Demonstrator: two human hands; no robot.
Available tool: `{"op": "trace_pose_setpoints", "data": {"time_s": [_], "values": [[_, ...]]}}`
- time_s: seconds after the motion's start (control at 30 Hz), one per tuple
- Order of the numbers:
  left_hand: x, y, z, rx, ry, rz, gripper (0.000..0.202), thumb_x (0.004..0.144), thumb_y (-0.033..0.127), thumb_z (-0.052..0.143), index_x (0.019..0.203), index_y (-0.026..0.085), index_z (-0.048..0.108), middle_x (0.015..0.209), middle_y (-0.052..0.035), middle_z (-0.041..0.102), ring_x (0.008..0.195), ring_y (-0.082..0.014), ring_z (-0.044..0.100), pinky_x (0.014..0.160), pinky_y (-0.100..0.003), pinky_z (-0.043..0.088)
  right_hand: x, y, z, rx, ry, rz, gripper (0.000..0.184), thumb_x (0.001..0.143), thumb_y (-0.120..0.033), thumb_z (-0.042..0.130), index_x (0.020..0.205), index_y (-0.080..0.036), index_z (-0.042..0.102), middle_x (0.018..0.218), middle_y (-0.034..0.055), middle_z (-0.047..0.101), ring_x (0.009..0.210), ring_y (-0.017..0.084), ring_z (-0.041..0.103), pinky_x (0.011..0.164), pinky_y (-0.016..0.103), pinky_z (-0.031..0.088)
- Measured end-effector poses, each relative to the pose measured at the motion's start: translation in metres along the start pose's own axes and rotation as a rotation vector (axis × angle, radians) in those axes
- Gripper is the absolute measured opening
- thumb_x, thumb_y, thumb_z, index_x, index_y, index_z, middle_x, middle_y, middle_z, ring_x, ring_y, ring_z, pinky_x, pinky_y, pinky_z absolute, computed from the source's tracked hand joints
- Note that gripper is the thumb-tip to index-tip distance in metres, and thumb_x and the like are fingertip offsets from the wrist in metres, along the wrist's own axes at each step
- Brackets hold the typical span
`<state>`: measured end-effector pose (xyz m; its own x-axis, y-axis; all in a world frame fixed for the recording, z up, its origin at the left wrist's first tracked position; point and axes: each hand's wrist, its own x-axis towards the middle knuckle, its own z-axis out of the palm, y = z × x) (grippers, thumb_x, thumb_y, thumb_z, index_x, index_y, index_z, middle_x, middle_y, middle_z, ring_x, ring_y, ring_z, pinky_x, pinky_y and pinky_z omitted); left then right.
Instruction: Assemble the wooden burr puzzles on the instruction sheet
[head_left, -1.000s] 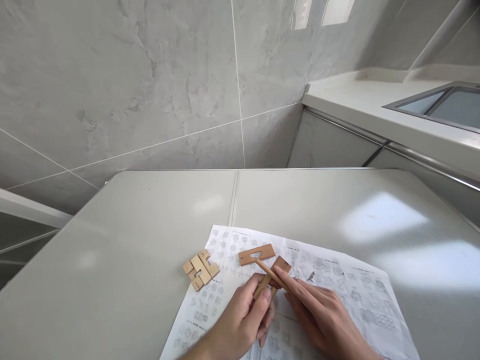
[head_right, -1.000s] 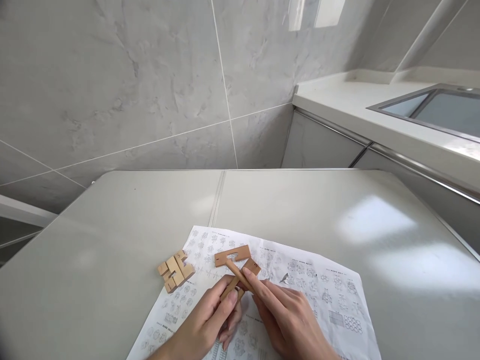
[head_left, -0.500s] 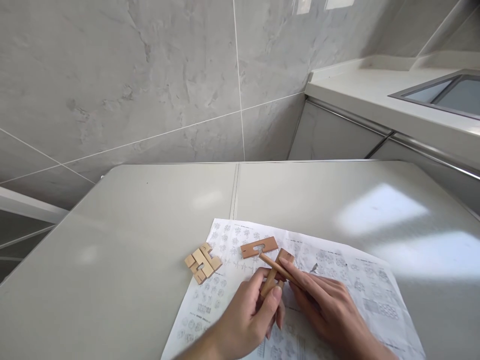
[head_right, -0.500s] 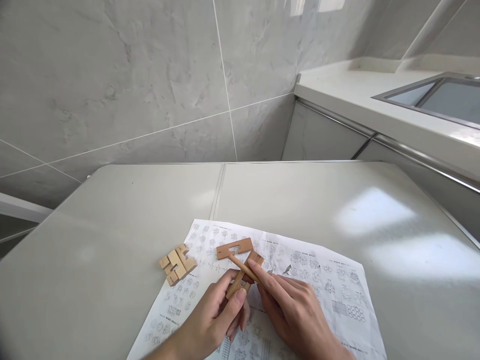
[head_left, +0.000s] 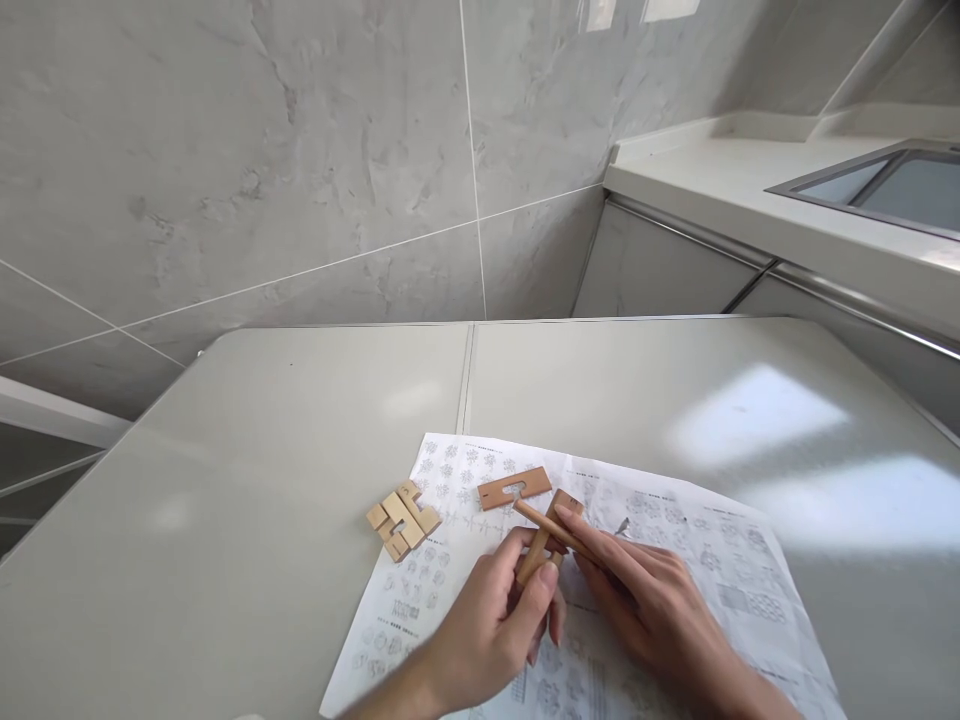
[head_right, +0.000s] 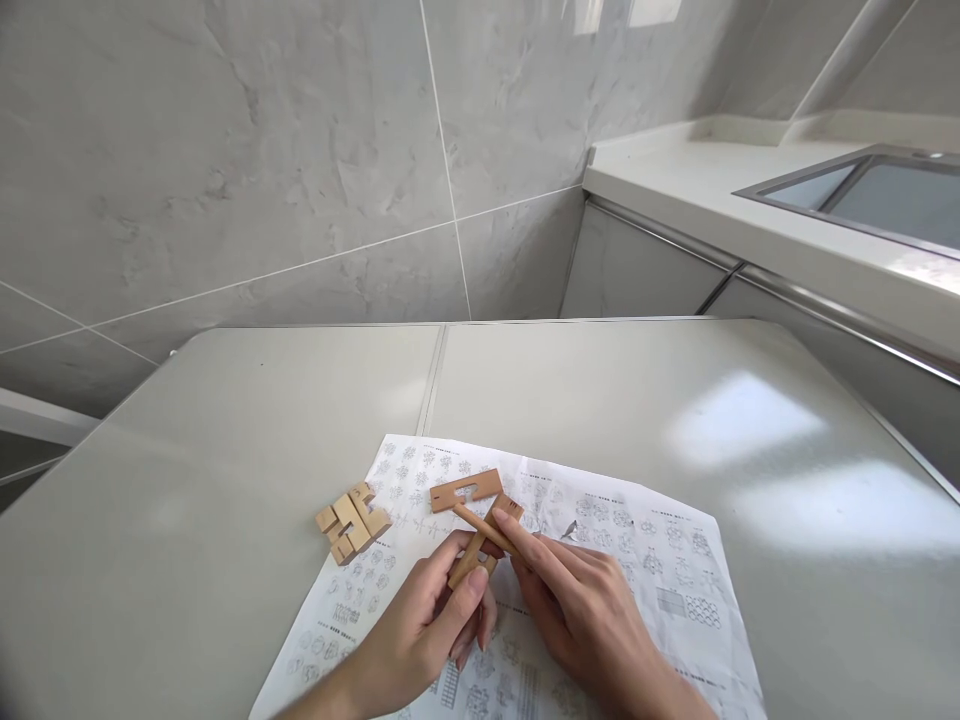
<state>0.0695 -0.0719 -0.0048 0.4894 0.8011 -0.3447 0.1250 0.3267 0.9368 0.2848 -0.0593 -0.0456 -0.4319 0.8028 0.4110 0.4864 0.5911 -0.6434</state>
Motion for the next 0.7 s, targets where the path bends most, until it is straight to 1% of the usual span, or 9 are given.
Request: {"op": "trace_pose_setpoints", "data": {"time_s": [0.07, 0.1, 0.2, 0.23, 0.3, 0.4, 0.47, 0.53, 0.7], "values": [[-0.0009, -0.0003, 0.0005, -0.029, 0.003, 0.006, 0.049, 0.113, 0.061, 0.042, 0.131, 0.017, 0.053, 0.076, 0.0010, 0.060, 0.054, -0.0104, 0.045, 0.055, -0.026, 0.038, -0.0022, 0.0004, 0.0018, 0.002, 0.016, 0.042, 0.065, 0.112, -0.018, 0.046, 0.173, -0.031, 0.028, 0.081, -0.0004, 0.076, 0.051, 0.015, 0.064, 0.053, 0.025, 0.057], [-0.0013, -0.0002, 0.0009, -0.044, 0.018, 0.018, 0.048, 0.113, 0.061, 0.042, 0.130, 0.017, 0.053, 0.076, 0.0010, 0.059, 0.056, -0.0106, 0.045, 0.056, -0.026, 0.039, -0.0036, 0.0006, 0.0028, 0.014, 0.026, 0.077, 0.067, 0.112, -0.020, 0.047, 0.174, -0.031, 0.025, 0.084, 0.0001, 0.077, 0.051, 0.014, 0.063, 0.052, 0.025, 0.057], [-0.0030, 0.0003, 0.0023, -0.058, 0.103, 0.102, 0.044, 0.114, 0.057, 0.041, 0.130, 0.018, 0.053, 0.079, -0.0001, 0.059, 0.068, -0.0144, 0.054, 0.071, -0.030, 0.047, -0.0070, 0.0014, 0.0048, 0.070, 0.056, 0.188, 0.068, 0.112, -0.021, 0.047, 0.174, -0.032, 0.021, 0.110, 0.0063, 0.078, 0.056, 0.012, 0.065, 0.051, 0.022, 0.058], [-0.0036, 0.0000, 0.0025, -0.045, 0.132, 0.139, 0.042, 0.115, 0.055, 0.041, 0.131, 0.018, 0.053, 0.080, -0.0008, 0.060, 0.075, -0.0163, 0.058, 0.079, -0.033, 0.049, -0.0075, 0.0017, 0.0051, 0.078, 0.064, 0.209, 0.066, 0.112, -0.021, 0.047, 0.172, -0.033, 0.023, 0.116, 0.0074, 0.077, 0.057, 0.011, 0.065, 0.050, 0.022, 0.057], [-0.0048, -0.0017, 0.0022, -0.005, 0.199, 0.210, 0.038, 0.116, 0.051, 0.039, 0.134, 0.020, 0.052, 0.087, -0.0028, 0.064, 0.084, -0.0195, 0.065, 0.090, -0.037, 0.049, -0.0075, 0.0025, 0.0052, 0.071, 0.066, 0.223, 0.060, 0.111, -0.021, 0.047, 0.168, -0.033, 0.032, 0.118, 0.0077, 0.076, 0.059, 0.011, 0.066, 0.049, 0.022, 0.056], [-0.0056, -0.0057, -0.0001, 0.107, 0.347, 0.267, 0.036, 0.117, 0.049, 0.036, 0.139, 0.024, 0.051, 0.095, -0.0047, 0.068, 0.091, -0.0227, 0.068, 0.097, -0.042, 0.045, -0.0052, 0.0028, 0.0046, 0.036, 0.050, 0.218, 0.046, 0.111, -0.021, 0.046, 0.156, -0.029, 0.045, 0.118, 0.0085, 0.073, 0.061, 0.012, 0.066, 0.051, 0.025, 0.056], [-0.0053, -0.0073, -0.0017, 0.179, 0.419, 0.259, 0.037, 0.117, 0.048, 0.035, 0.142, 0.025, 0.050, 0.093, -0.0046, 0.068, 0.096, -0.0250, 0.068, 0.101, -0.044, 0.043, -0.0032, 0.0024, 0.0043, 0.015, 0.044, 0.217, 0.039, 0.112, -0.020, 0.045, 0.150, -0.027, 0.050, 0.116, 0.0087, 0.073, 0.058, 0.012, 0.064, 0.051, 0.026, 0.055], [-0.0042, -0.0069, -0.0022, 0.192, 0.431, 0.229, 0.038, 0.117, 0.048, 0.035, 0.143, 0.025, 0.050, 0.094, -0.0052, 0.068, 0.100, -0.0261, 0.068, 0.103, -0.044, 0.042, -0.0015, 0.0018, 0.0043, -0.002, 0.043, 0.217, 0.035, 0.112, -0.020, 0.045, 0.146, -0.026, 0.052, 0.114, 0.0087, 0.073, 0.055, 0.011, 0.063, 0.051, 0.027, 0.055], [-0.0005, -0.0014, -0.0010, 0.140, 0.410, 0.154, 0.041, 0.116, 0.050, 0.038, 0.143, 0.022, 0.050, 0.120, -0.0117, 0.072, 0.110, -0.0258, 0.068, 0.106, -0.042, 0.044, 0.0000, 0.0014, 0.0048, -0.034, 0.050, 0.178, 0.032, 0.110, -0.018, 0.047, 0.140, -0.025, 0.057, 0.119, 0.0101, 0.073, 0.067, 0.015, 0.071, 0.055, 0.027, 0.056]]}}
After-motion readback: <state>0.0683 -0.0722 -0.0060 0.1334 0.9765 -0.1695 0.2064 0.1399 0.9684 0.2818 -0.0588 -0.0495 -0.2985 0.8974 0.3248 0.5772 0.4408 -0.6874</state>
